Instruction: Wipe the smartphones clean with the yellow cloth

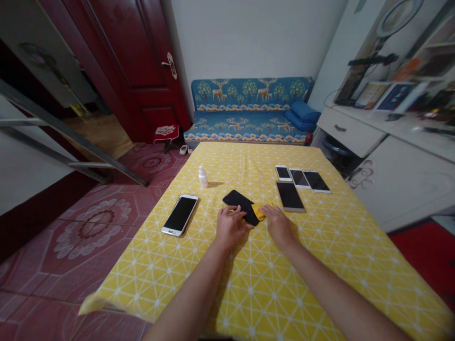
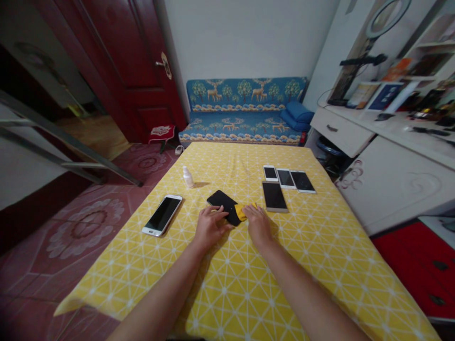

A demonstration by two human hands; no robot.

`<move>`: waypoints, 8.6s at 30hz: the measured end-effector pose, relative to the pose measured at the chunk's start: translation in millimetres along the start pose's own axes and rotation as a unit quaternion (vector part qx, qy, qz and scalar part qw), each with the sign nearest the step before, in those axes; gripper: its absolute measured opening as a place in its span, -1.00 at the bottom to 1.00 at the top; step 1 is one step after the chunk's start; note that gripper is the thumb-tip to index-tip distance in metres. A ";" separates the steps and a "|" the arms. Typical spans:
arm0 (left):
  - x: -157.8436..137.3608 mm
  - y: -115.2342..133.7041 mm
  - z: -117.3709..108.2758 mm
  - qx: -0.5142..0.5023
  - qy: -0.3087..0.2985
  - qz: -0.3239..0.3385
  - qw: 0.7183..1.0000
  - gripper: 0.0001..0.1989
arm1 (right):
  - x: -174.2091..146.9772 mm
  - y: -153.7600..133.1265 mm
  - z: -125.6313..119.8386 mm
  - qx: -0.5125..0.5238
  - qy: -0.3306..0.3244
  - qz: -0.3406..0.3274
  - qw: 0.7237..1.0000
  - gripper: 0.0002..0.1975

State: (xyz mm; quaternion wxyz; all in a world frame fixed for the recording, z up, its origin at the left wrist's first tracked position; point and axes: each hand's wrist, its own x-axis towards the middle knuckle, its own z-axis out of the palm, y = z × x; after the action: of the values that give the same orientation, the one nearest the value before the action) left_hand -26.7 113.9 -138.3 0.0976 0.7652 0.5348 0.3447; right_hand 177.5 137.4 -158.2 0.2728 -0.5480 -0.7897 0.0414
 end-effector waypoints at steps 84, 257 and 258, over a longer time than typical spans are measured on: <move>1.6 -3.2 5.4 0.047 0.096 -0.074 0.991 -0.65 | 36.3 -14.9 -15.9 -0.103 -0.037 0.082 0.991 -0.77; 3.2 -2.1 8.6 -0.090 -0.067 0.019 0.994 -0.56 | 57.5 -23.8 -0.6 -0.027 -0.037 0.148 0.988 -0.71; 3.1 -2.7 9.3 -0.090 -0.065 0.019 0.994 -0.56 | 58.4 -23.7 -0.6 -0.024 -0.033 0.152 0.988 -0.72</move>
State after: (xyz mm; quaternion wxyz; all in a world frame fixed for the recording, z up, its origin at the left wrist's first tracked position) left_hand -22.2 119.8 -145.3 0.1942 0.7842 0.4796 0.3426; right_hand 143.2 179.7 -126.5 0.2242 -0.6664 -0.7064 0.0815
